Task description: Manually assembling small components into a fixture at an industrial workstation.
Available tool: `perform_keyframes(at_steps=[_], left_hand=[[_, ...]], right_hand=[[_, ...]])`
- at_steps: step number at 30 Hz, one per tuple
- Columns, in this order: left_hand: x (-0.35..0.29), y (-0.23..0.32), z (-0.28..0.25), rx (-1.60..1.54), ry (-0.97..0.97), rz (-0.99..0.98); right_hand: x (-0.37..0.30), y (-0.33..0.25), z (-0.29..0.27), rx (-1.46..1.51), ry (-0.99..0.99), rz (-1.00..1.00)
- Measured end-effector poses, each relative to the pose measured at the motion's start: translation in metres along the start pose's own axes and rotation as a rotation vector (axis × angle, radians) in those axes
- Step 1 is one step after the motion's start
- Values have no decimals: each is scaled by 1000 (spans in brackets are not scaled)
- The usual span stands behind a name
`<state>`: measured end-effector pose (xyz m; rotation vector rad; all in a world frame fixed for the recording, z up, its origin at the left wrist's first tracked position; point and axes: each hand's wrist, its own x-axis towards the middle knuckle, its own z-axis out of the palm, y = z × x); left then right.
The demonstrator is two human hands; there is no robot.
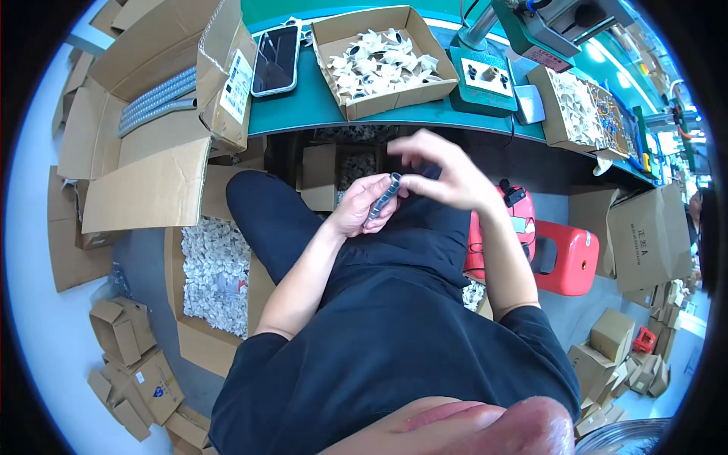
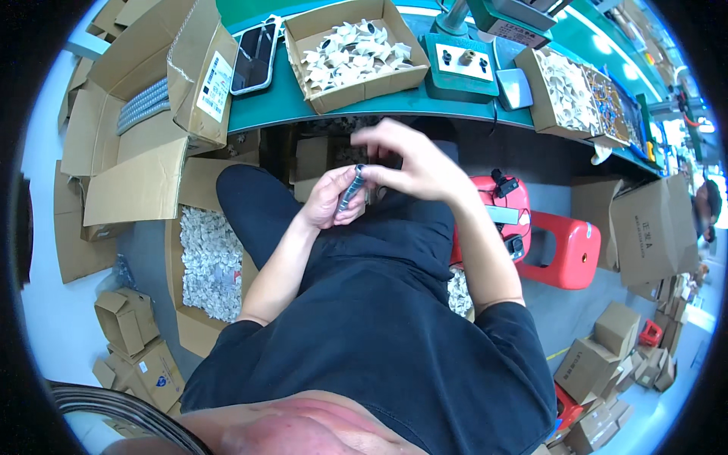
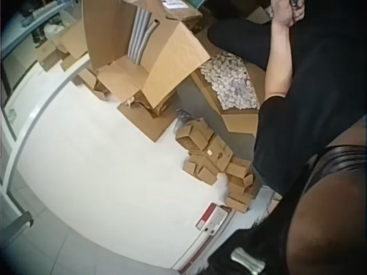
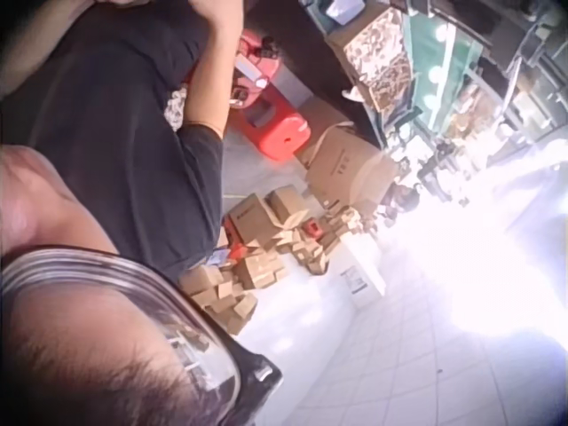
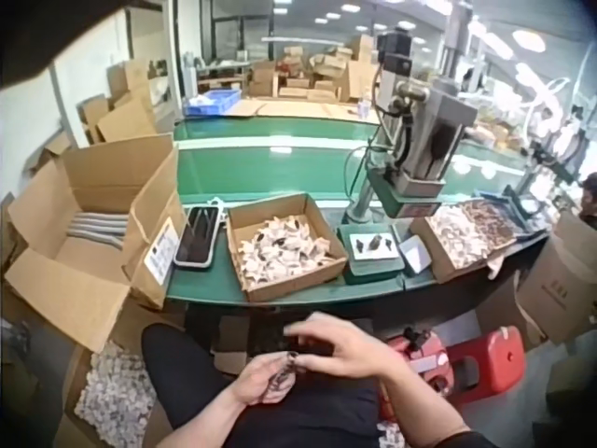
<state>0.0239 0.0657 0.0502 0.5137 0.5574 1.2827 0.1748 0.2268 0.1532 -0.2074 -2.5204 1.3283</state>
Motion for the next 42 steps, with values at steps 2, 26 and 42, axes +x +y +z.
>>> perform_keyframes(at_steps=[2,26,42], left_hand=[[5,5,7,10,7,2],[3,-106,-53,503,264,-240],[5,-109,-78,479,395,-227]], right_hand=[[-10,6,6,62,-10,47],[22,82,-138,-525,633,497],[-141,157,-304,-1091,728,697]])
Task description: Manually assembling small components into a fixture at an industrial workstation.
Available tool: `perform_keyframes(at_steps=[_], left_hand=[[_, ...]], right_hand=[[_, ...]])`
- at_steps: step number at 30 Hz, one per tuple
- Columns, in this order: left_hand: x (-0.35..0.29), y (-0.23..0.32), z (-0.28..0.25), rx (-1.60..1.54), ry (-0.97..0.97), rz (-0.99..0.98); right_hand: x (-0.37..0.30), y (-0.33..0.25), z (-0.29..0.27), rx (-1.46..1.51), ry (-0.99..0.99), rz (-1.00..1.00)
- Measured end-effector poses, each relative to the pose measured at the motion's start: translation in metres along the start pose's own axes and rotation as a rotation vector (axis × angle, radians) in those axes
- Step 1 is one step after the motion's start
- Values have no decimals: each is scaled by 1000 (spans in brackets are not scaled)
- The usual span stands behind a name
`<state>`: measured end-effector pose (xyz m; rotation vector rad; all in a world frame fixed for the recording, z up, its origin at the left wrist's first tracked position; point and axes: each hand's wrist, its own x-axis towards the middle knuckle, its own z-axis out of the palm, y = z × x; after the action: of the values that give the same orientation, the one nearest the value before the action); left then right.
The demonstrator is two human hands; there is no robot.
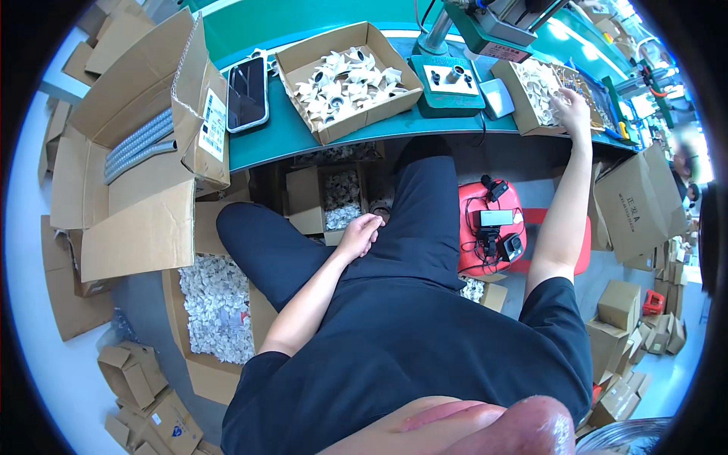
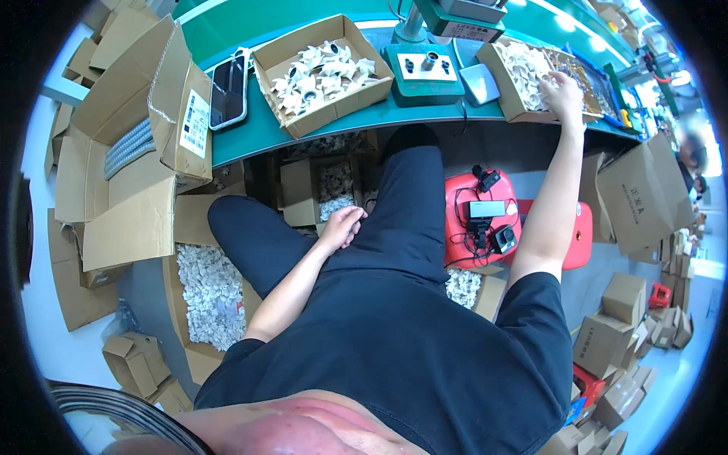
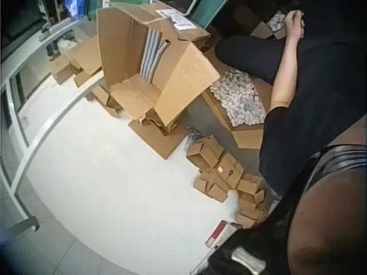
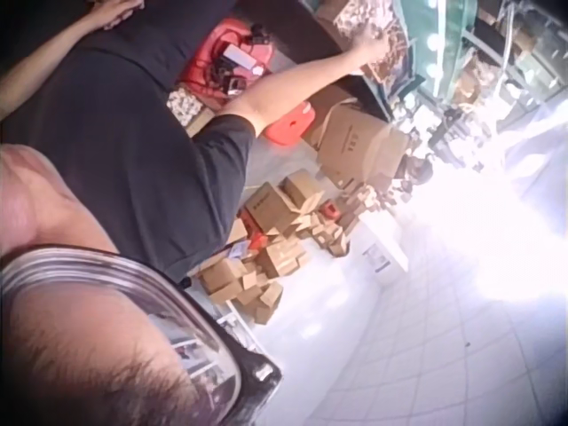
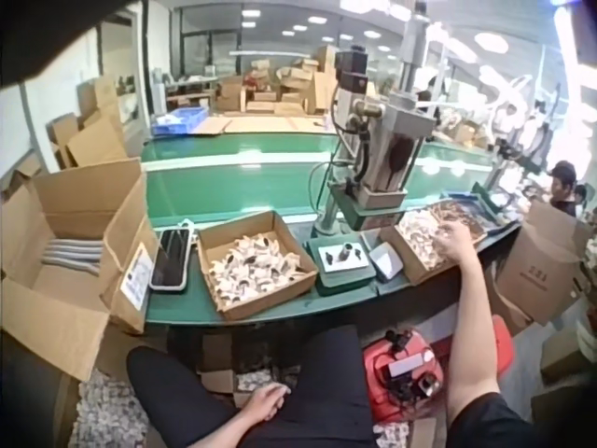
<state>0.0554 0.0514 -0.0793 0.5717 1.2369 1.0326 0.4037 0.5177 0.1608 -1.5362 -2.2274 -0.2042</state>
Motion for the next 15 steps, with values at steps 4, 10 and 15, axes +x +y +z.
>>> perform_keyframes(at_steps=[4,10,15], left_hand=[[1,-2,1,13,0,-13],[2,-2,1,6,20,-23],[5,-4,2,38,17,-36]], right_hand=[[-2,0,-11,183,62,135],[-20,-30,-18,470,304,138],[-53,-179,2,669,204,-45]])
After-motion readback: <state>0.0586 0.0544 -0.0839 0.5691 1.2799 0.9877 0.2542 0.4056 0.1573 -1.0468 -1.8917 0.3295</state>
